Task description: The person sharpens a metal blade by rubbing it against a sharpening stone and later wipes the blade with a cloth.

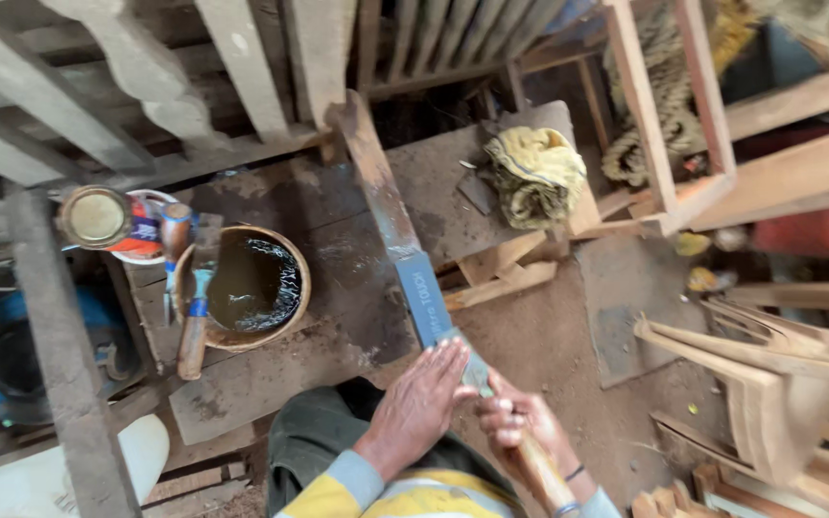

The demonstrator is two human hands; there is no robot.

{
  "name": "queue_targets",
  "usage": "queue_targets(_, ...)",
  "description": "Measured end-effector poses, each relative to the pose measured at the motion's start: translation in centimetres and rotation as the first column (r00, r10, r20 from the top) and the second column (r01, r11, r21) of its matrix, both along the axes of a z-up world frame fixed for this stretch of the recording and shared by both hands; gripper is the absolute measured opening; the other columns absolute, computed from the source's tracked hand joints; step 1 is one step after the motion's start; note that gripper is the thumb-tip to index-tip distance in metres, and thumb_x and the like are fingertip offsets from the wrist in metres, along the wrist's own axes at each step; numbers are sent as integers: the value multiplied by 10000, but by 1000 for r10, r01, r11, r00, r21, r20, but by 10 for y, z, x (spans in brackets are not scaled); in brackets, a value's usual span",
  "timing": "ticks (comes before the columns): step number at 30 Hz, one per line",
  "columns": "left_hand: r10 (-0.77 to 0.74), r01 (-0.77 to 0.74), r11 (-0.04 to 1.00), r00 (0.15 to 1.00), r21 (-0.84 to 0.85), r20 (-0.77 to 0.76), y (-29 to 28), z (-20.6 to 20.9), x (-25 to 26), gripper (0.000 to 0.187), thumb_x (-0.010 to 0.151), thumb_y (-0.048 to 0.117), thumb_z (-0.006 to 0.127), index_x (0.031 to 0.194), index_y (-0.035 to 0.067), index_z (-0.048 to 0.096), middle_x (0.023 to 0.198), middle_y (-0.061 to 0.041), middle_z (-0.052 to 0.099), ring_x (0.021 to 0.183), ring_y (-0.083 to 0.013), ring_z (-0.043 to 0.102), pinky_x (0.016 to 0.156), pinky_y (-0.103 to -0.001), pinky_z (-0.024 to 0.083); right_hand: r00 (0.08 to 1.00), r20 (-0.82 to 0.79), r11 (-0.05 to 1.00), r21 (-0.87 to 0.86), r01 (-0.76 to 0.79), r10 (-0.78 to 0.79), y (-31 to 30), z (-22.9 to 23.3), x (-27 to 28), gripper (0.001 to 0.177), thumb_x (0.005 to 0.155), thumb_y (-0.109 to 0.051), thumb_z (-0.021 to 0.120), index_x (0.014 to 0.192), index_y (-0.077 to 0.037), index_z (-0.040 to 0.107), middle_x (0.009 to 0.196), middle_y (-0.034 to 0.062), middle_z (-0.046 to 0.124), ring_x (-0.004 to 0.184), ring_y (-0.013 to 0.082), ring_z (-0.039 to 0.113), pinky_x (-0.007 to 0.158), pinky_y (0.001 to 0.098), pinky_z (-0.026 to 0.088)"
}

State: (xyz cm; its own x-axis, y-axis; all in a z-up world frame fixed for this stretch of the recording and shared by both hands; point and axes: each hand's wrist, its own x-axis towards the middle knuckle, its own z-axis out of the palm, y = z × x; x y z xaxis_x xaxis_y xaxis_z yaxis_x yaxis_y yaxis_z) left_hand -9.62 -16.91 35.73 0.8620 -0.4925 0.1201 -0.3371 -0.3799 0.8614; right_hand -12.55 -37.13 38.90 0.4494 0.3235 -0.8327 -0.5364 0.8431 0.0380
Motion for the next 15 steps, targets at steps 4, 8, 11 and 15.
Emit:
queue_targets(4, 45, -36, 998, 975, -48, 219, 15, -26, 64, 374, 828, 5, 576, 1124, 146, 758, 1419, -221, 608, 1343, -381, 540, 1175, -461, 394, 992, 123, 921, 388, -47, -2, -13, -47, 66, 264, 1115, -170, 431, 1356, -62, 440, 831, 12, 542, 601, 78, 497, 513, 222, 432)
queue_targets(8, 19, -20, 1000, 997, 23, 70, 15, -20, 90, 354, 946, 137, 634, 1293, 66, 651, 1426, -207, 582, 1365, -375, 537, 1168, -450, 405, 999, -20, 950, 311, -17, 25, -16, -73, 89, 252, 1126, -266, 506, 1235, -63, 402, 830, -3, 535, 632, 88, 505, 475, 224, 430)
queue_targets(11, -50, 41, 996, 992, 74, 120, 7, -10, 35, 269, 890, 101, 621, 1103, 192, 759, 1432, -183, 585, 1367, -358, 539, 1183, -446, 394, 963, 234, 986, 72, -152, 131, -26, -61, 21, 479, 999, -184, 449, 1473, -122, 444, 936, 62, 626, 533, 82, 508, 404, 196, 428)
queue_targets(15, -4, 3, 999, 1000, 44, 29, -10, -3, -4, 468, 983, 230, 681, 1342, -65, 630, 1483, -265, 532, 1402, -363, 519, 1187, -446, 372, 959, 213, 981, -89, -171, 186, -30, -26, -22, 531, 1021, -113, 436, 1552, -113, 413, 897, 18, 573, 593, 37, 520, 430, 193, 425)
